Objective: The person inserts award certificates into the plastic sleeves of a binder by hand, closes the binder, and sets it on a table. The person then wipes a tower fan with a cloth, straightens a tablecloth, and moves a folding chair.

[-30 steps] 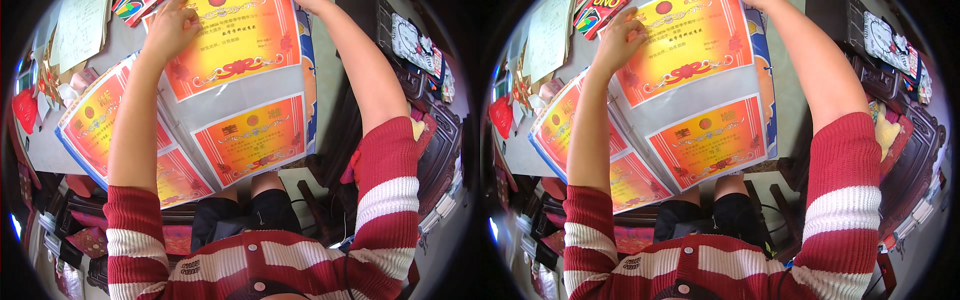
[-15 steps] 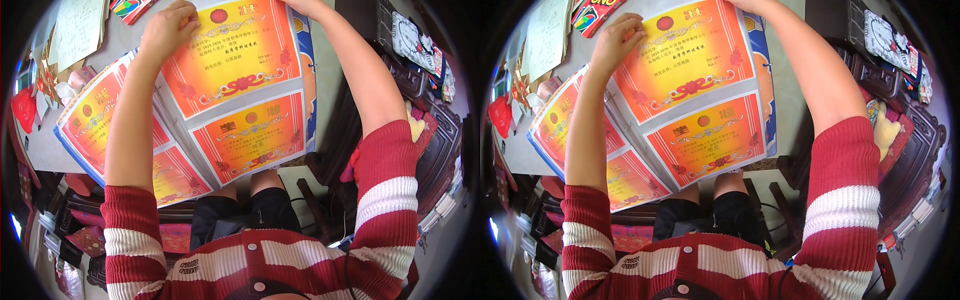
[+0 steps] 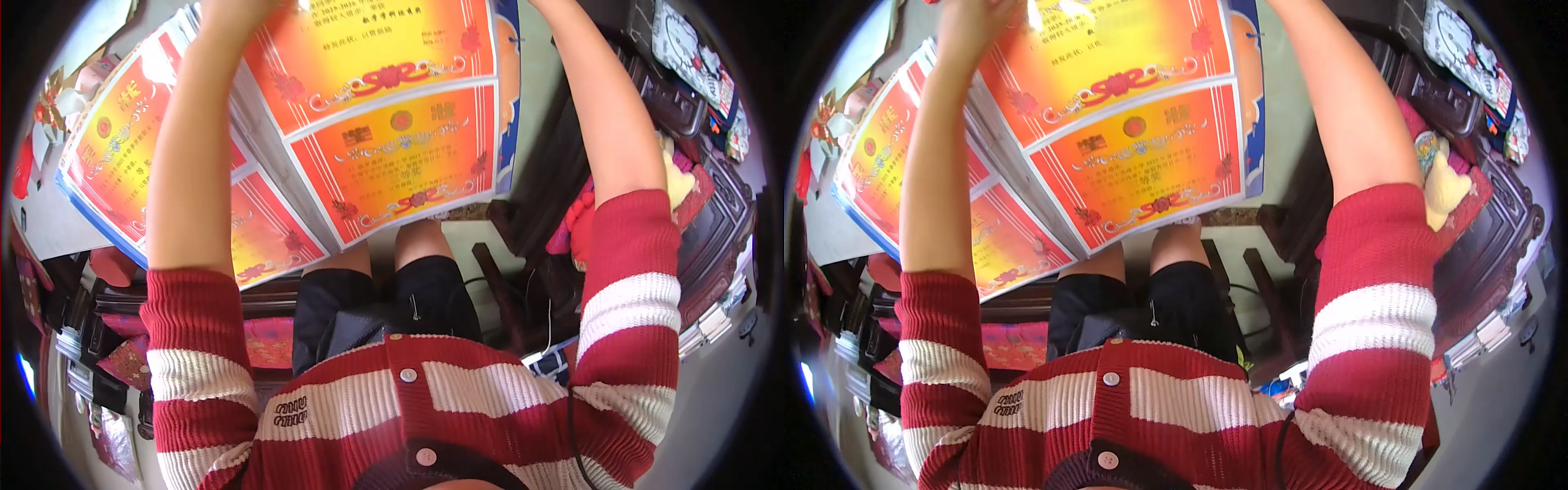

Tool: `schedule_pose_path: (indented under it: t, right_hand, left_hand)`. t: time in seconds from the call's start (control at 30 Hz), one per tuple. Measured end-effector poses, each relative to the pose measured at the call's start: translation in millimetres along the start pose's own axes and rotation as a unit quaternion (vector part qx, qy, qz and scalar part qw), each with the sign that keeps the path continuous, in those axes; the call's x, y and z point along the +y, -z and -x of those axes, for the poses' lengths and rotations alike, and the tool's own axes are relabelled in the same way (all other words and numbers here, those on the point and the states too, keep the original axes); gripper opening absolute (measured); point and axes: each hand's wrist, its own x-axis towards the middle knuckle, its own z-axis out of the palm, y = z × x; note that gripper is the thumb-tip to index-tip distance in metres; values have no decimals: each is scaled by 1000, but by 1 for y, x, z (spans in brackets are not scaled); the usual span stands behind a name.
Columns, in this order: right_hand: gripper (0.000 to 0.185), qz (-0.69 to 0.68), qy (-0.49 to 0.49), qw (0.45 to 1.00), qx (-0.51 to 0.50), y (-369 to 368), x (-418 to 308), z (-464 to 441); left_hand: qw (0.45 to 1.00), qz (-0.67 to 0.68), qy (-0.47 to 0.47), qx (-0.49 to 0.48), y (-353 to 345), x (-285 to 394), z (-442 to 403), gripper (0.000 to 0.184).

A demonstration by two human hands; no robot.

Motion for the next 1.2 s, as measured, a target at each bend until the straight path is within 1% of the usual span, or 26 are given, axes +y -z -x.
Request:
schedule_pose_path:
  t: [0.03, 0.1, 0.13, 0.17, 0.2, 0.23, 0.27, 0.3, 0.37, 0.4, 0.43, 0.5, 0.53, 0.63, 0.67, 0.77, 0.8, 0.83, 0.87, 0.9, 0.97, 1.03, 1.07, 1.1, 1.17, 1.2]
  right_hand:
    - [27, 61, 0, 997, 55, 2, -1, 21]
    - [27, 183, 13, 970, 160, 7, 11, 70]
    - [31, 151, -2, 974, 169, 10, 24, 104]
    - [38, 118, -12, 976, 180, 9, 43, 144]
    - [42, 108, -95, 972, 184, 6, 62, 184]
    - [47, 97, -180, 961, 188, -1, 80, 224]
    - [45, 20, -244, 955, 166, -10, 95, 259]
    - [44, -58, -306, 940, 142, -18, 101, 288]
    - [37, -240, -377, 892, 63, -29, 87, 314]
    - [35, -262, -378, 887, 43, -33, 85, 320]
    - [32, -283, -382, 880, 21, -38, 84, 326]
    - [26, -322, -381, 866, 36, -48, 86, 331]
    - [25, -332, -374, 865, 42, -51, 83, 332]
    - [20, -352, -354, 866, 41, -50, 83, 334]
    - [20, -355, -344, 869, 36, -49, 83, 335]
    - [23, -335, -323, 885, 19, -43, 78, 337]
    - [23, -316, -315, 895, 17, -41, 79, 340]
    - [23, -297, -306, 905, 20, -38, 83, 340]
    - [25, -283, -308, 908, 8, -34, 91, 341]
    - [27, -360, -300, 883, -4, -35, 99, 344]
    - [28, -375, -297, 878, -2, -35, 97, 344]
    - [32, -379, -315, 870, -13, -38, 104, 343]
    - [35, -381, -325, 865, -17, -41, 107, 341]
    - [42, -444, -332, 832, -6, -45, 109, 340]
    - [56, -561, -342, 754, 12, -50, 109, 340]
    - [76, -590, -324, 738, -48, -41, 102, 339]
  left_hand:
    - [999, 9, 2, 31, 12, 5, 13, 42]
    - [995, 5, 87, 56, 54, -7, 62, 35]
    - [985, -22, 131, 113, 80, -5, 95, 55]
    - [982, -127, 92, 107, 114, -27, 132, 58]
    - [960, -166, 154, 163, 137, -24, 168, 57]
    - [909, -308, 238, 146, 162, -37, 212, 51]
    - [912, -207, 332, 120, 184, -59, 261, 54]
    - [891, -118, 427, 102, 206, -81, 310, 58]
    - [789, 59, 592, 155, 217, -127, 419, 57]
    - [672, 217, 687, 172, 218, -128, 445, 56]
    - [523, 364, 750, 178, 217, -125, 465, 56]
    - [569, 387, 711, 142, 208, -119, 493, 50]
    - [568, 437, 679, 160, 210, -127, 503, 43]
    - [651, 400, 638, 97, 227, -133, 509, 34]
    - [648, 392, 646, 98, 239, -131, 506, 28]
    - [688, 386, 611, 67, 292, -76, 457, 28]
    - [716, 371, 590, 28, 313, -54, 441, 29]
    - [742, 359, 566, -19, 333, -28, 424, 39]
    - [773, 363, 519, -45, 343, 18, 390, 49]
    - [800, 364, 472, -74, 349, 70, 357, 60]
    - [845, 328, 378, -188, 355, 141, 319, 84]
    - [839, 440, 298, -121, 315, 217, 288, 87]
    - [816, 502, 250, -137, 289, 221, 295, 80]
    - [766, 475, 391, -189, 261, 243, 276, 71]
    - [875, 381, 208, -215, 199, 254, 261, 64]
    - [917, 236, 269, -179, 156, 243, 280, 62]
